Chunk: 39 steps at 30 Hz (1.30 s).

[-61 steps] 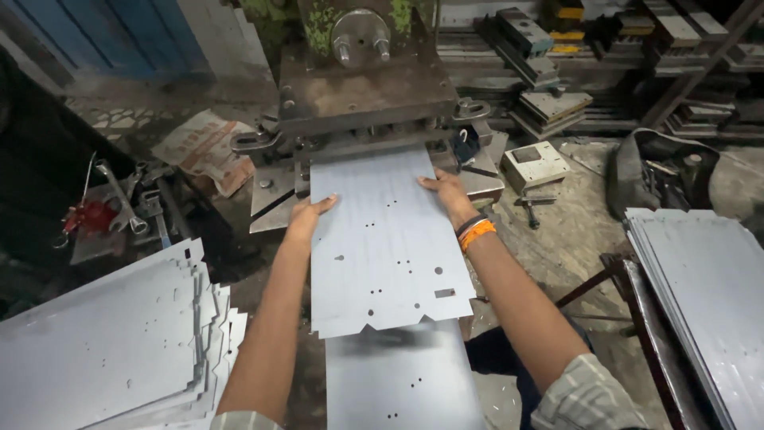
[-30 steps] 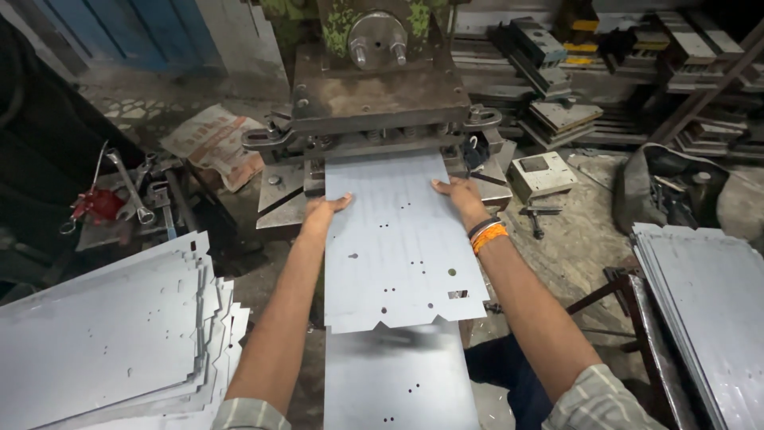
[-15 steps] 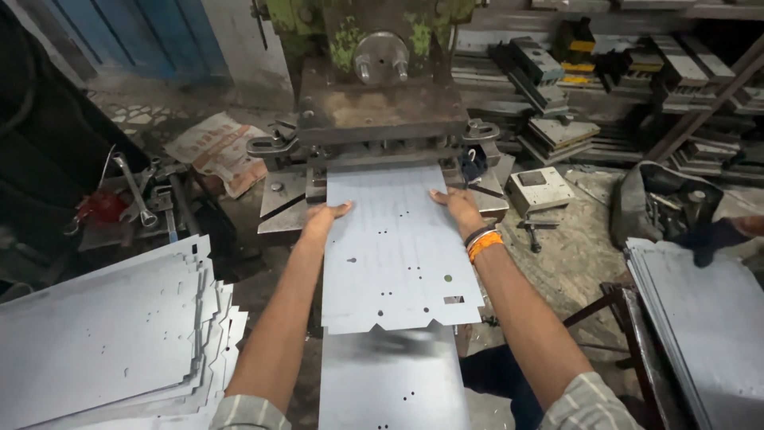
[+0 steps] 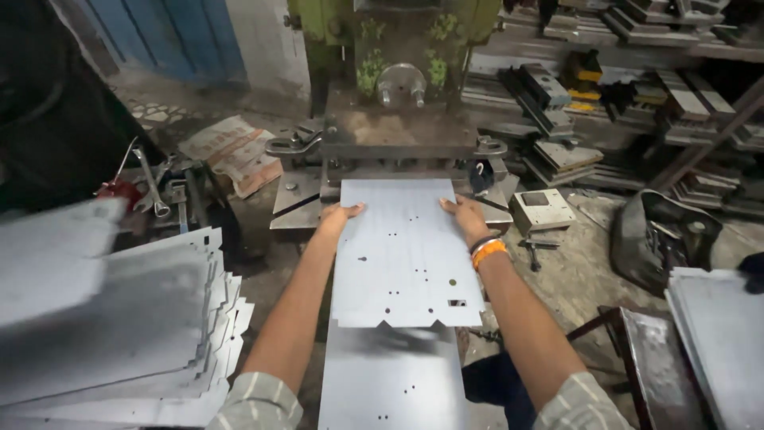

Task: Manually feeding metal sheets into a stamping press and stacking the processed parts.

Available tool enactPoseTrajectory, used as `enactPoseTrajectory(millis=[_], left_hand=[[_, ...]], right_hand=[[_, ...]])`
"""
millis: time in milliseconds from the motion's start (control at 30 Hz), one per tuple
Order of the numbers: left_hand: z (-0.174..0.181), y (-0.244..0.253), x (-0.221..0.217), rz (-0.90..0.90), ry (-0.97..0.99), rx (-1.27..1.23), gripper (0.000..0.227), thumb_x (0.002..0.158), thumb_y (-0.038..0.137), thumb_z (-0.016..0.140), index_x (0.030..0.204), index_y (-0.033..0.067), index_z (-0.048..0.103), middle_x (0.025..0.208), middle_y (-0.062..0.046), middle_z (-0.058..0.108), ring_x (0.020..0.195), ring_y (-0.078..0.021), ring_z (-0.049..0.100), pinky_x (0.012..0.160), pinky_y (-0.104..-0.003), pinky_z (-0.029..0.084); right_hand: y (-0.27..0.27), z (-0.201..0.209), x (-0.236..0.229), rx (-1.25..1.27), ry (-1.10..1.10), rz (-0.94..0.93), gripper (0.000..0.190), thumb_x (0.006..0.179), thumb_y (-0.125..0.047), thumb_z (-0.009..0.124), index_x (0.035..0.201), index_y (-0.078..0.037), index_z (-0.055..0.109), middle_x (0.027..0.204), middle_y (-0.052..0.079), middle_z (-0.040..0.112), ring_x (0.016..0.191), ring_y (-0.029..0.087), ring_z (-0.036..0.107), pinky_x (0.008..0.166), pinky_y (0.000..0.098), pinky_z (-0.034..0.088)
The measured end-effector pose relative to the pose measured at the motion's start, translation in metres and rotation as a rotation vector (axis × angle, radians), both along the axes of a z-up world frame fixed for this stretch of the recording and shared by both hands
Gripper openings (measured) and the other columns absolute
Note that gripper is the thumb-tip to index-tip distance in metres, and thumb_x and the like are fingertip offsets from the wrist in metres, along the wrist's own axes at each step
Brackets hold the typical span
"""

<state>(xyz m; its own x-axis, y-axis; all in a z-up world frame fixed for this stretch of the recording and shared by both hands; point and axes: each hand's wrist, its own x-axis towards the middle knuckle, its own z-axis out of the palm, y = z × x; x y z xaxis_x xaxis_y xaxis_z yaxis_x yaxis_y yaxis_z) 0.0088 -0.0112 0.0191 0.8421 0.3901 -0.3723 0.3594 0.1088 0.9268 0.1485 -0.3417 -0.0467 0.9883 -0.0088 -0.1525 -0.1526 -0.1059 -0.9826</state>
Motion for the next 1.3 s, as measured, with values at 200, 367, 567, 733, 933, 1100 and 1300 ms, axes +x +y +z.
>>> enactPoseTrajectory(millis=[200,367,567,733,933,1100,1300], left_hand=[[0.040,-0.027,-0.099,0.004,0.103,0.088,0.061,0.077,0.023,0.089,0.133,0.0090,0.068,0.132,-0.014,0.070,0.129,-0.0288,0.062,0.108,-0.040,0.048],[0.004,-0.044,-0.250,-0.149,0.099,0.125,0.070,0.078,0.035,0.087,0.140,0.0111,0.065,0.137,-0.016,0.067,0.131,-0.0321,0.060,0.106,-0.045,0.049],[0.067,-0.075,-0.402,-0.026,0.138,-0.265,0.057,0.083,0.004,0.070,0.139,-0.0041,0.063,0.121,-0.024,0.074,0.107,-0.0307,0.067,0.098,-0.037,0.046],[0.021,-0.084,-0.425,0.013,0.161,-0.331,0.049,0.085,0.002,0.070,0.133,-0.0097,0.066,0.113,-0.029,0.075,0.098,-0.0326,0.067,0.092,-0.038,0.047],[-0.022,-0.058,-0.359,-0.047,0.056,-0.088,0.054,0.080,0.012,0.078,0.130,-0.0037,0.069,0.110,-0.020,0.077,0.096,-0.0271,0.071,0.091,-0.035,0.054],[-0.019,-0.043,-0.339,-0.102,0.088,0.167,0.060,0.076,0.027,0.091,0.131,0.0130,0.068,0.129,-0.012,0.071,0.125,-0.0294,0.065,0.100,-0.043,0.054],[0.036,0.026,-0.362,0.152,-0.050,0.371,0.051,0.089,0.006,0.073,0.136,-0.0032,0.056,0.135,-0.027,0.058,0.133,-0.0435,0.055,0.105,-0.056,0.051]], right_hand=[[-0.011,0.011,-0.098,-0.050,0.081,-0.022,0.064,0.085,-0.033,0.088,0.142,-0.020,0.061,0.124,0.014,0.070,0.111,0.024,0.069,0.096,0.0433,0.053],[0.006,0.111,-0.330,-0.411,0.115,0.031,0.064,0.088,-0.036,0.079,0.145,-0.018,0.058,0.143,0.022,0.059,0.136,0.037,0.054,0.111,0.0490,0.044],[-0.027,0.107,-0.480,0.390,0.216,-0.012,0.062,0.082,0.004,0.065,0.143,0.010,0.053,0.124,0.028,0.069,0.100,0.031,0.065,0.089,0.0348,0.048],[-0.046,0.064,-0.491,0.427,0.211,0.007,0.064,0.079,0.008,0.066,0.142,0.012,0.054,0.122,0.030,0.071,0.096,0.031,0.067,0.085,0.0330,0.049],[-0.024,0.061,-0.428,0.265,0.133,0.022,0.056,0.081,0.000,0.068,0.135,0.011,0.059,0.115,0.023,0.073,0.092,0.025,0.067,0.082,0.0290,0.050],[-0.024,0.009,-0.374,-0.236,0.195,0.048,0.048,0.070,-0.023,0.086,0.115,-0.010,0.076,0.107,0.011,0.077,0.090,0.029,0.076,0.074,0.0439,0.061],[0.066,0.091,-0.375,-0.615,-0.168,0.052,0.038,0.084,-0.019,0.074,0.121,-0.016,0.068,0.120,0.007,0.068,0.097,0.030,0.073,0.082,0.0449,0.058]])
